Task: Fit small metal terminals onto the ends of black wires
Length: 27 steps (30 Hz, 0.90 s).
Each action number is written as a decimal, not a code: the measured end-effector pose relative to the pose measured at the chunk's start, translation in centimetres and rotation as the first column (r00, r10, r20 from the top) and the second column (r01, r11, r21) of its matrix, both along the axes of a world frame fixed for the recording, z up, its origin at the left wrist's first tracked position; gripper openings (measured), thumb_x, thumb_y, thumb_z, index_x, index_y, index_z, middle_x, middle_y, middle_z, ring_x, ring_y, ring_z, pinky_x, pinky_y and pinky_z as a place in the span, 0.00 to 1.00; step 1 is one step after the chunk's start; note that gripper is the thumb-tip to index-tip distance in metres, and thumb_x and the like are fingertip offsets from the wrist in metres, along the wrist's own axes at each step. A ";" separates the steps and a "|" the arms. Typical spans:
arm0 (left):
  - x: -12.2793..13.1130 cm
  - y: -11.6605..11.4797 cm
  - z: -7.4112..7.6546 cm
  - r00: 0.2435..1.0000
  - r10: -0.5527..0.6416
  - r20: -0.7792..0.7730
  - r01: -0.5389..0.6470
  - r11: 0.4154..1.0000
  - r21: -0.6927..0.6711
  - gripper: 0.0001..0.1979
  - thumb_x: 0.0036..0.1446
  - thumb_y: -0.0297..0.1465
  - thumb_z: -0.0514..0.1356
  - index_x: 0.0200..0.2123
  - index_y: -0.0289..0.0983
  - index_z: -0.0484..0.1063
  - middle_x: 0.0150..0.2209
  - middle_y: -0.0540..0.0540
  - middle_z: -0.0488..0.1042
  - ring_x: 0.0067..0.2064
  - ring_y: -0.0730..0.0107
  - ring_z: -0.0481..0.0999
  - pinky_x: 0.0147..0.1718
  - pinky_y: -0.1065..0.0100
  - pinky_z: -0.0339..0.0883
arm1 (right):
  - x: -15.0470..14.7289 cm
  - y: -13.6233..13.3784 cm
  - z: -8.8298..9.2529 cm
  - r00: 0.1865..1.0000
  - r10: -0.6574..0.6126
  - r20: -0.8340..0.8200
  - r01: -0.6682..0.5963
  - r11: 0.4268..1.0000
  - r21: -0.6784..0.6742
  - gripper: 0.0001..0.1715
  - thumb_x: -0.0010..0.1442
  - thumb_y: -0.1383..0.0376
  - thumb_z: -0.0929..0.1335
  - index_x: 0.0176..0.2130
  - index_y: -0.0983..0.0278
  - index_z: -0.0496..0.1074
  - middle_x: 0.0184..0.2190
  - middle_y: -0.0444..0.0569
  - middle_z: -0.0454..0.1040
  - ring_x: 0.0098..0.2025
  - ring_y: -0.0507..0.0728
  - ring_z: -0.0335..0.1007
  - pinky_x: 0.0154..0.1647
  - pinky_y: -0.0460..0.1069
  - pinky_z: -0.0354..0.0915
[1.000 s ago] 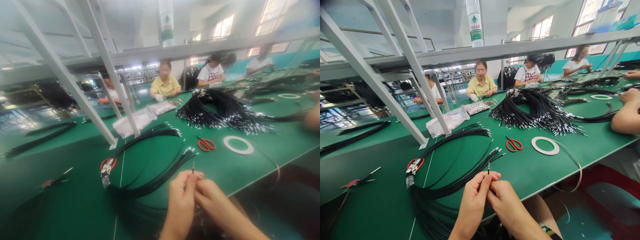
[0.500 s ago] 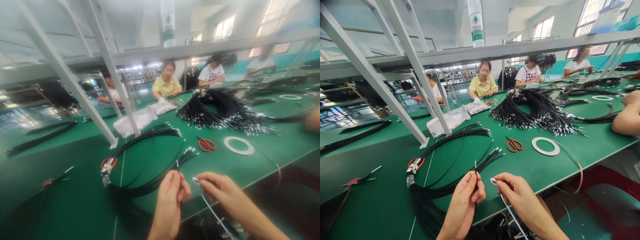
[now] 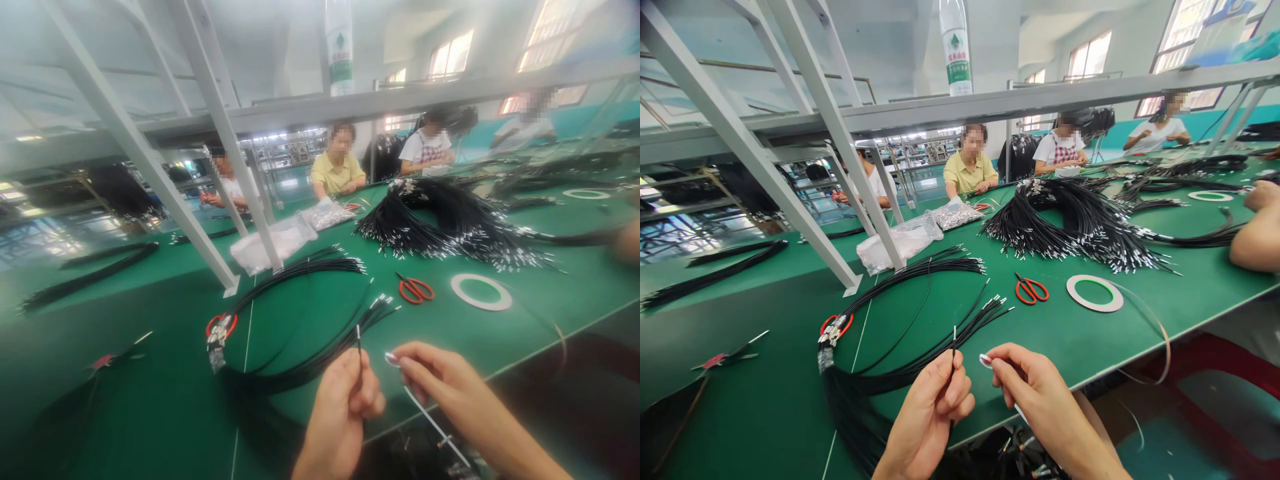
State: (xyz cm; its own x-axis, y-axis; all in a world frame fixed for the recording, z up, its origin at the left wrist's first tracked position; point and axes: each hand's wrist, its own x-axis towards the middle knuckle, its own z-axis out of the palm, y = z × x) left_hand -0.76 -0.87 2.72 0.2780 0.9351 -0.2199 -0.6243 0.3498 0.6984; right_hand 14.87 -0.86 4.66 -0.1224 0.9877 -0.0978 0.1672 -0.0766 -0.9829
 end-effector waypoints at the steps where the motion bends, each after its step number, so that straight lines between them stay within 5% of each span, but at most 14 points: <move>1: 0.0 0.0 0.0 1.000 0.000 -0.009 0.000 1.000 0.003 0.19 0.49 0.41 0.70 0.30 0.34 0.67 0.15 0.61 0.58 0.19 0.84 0.47 0.20 0.74 0.44 | 0.0 0.0 -0.1 1.000 -0.001 -0.002 0.001 1.000 -0.001 0.16 0.55 0.53 0.66 0.30 0.64 0.72 0.19 0.39 0.64 0.21 0.51 0.59 0.23 0.47 0.55; 9: 0.8 -0.3 -0.8 0.956 0.123 -0.266 -0.093 0.988 0.121 0.20 0.53 0.46 0.67 0.34 0.35 0.68 0.20 0.57 0.65 0.21 0.82 0.53 0.22 0.74 0.47 | 0.0 -0.1 -0.9 0.999 0.015 -0.048 -0.014 1.000 0.009 0.16 0.57 0.53 0.66 0.32 0.64 0.73 0.23 0.41 0.70 0.21 0.51 0.62 0.24 0.46 0.58; 14: 1.4 -0.2 -1.3 0.877 0.121 -0.466 -0.033 0.981 0.192 0.17 0.51 0.37 0.69 0.40 0.33 0.72 0.29 0.52 0.70 0.29 0.76 0.67 0.30 0.74 0.59 | 0.0 -0.3 -0.9 0.999 0.037 -0.010 -0.036 0.999 0.037 0.17 0.58 0.53 0.65 0.30 0.64 0.72 0.18 0.38 0.66 0.20 0.51 0.62 0.24 0.46 0.60; 17: 1.6 -0.2 -1.5 0.785 0.158 -0.599 0.020 0.960 0.280 0.08 0.55 0.34 0.63 0.34 0.33 0.72 0.29 0.48 0.72 0.33 0.70 0.70 0.34 0.70 0.63 | 0.1 -0.4 -1.0 0.998 0.038 0.053 -0.040 0.998 0.047 0.17 0.58 0.53 0.64 0.30 0.64 0.72 0.16 0.38 0.64 0.20 0.52 0.62 0.24 0.47 0.59; 20: 1.6 -0.2 -1.6 0.604 0.287 -0.744 0.036 0.922 0.385 0.05 0.57 0.31 0.59 0.32 0.35 0.73 0.28 0.49 0.71 0.30 0.70 0.68 0.30 0.70 0.61 | 0.6 -0.6 -1.1 0.994 0.035 0.105 -0.038 0.999 0.031 0.17 0.58 0.54 0.64 0.29 0.63 0.71 0.17 0.39 0.64 0.21 0.53 0.61 0.24 0.47 0.58; 23: 1.5 -0.3 -1.7 0.499 0.363 -0.787 0.066 0.890 0.452 0.07 0.59 0.31 0.58 0.32 0.36 0.75 0.28 0.50 0.71 0.29 0.70 0.67 0.29 0.70 0.59 | 1.3 -0.9 -1.1 0.996 0.079 0.032 -0.081 0.995 0.066 0.16 0.59 0.54 0.66 0.27 0.62 0.71 0.28 0.46 0.73 0.27 0.55 0.67 0.30 0.48 0.62; 27: 1.8 -0.3 -1.8 0.621 0.298 -0.725 0.023 0.918 0.397 0.08 0.58 0.33 0.60 0.31 0.35 0.75 0.28 0.49 0.73 0.31 0.68 0.70 0.32 0.70 0.62 | 1.9 -1.5 -1.3 0.976 0.096 -0.195 -0.094 0.995 0.021 0.20 0.61 0.54 0.68 0.23 0.62 0.70 0.49 0.51 0.74 0.45 0.60 0.71 0.43 0.50 0.63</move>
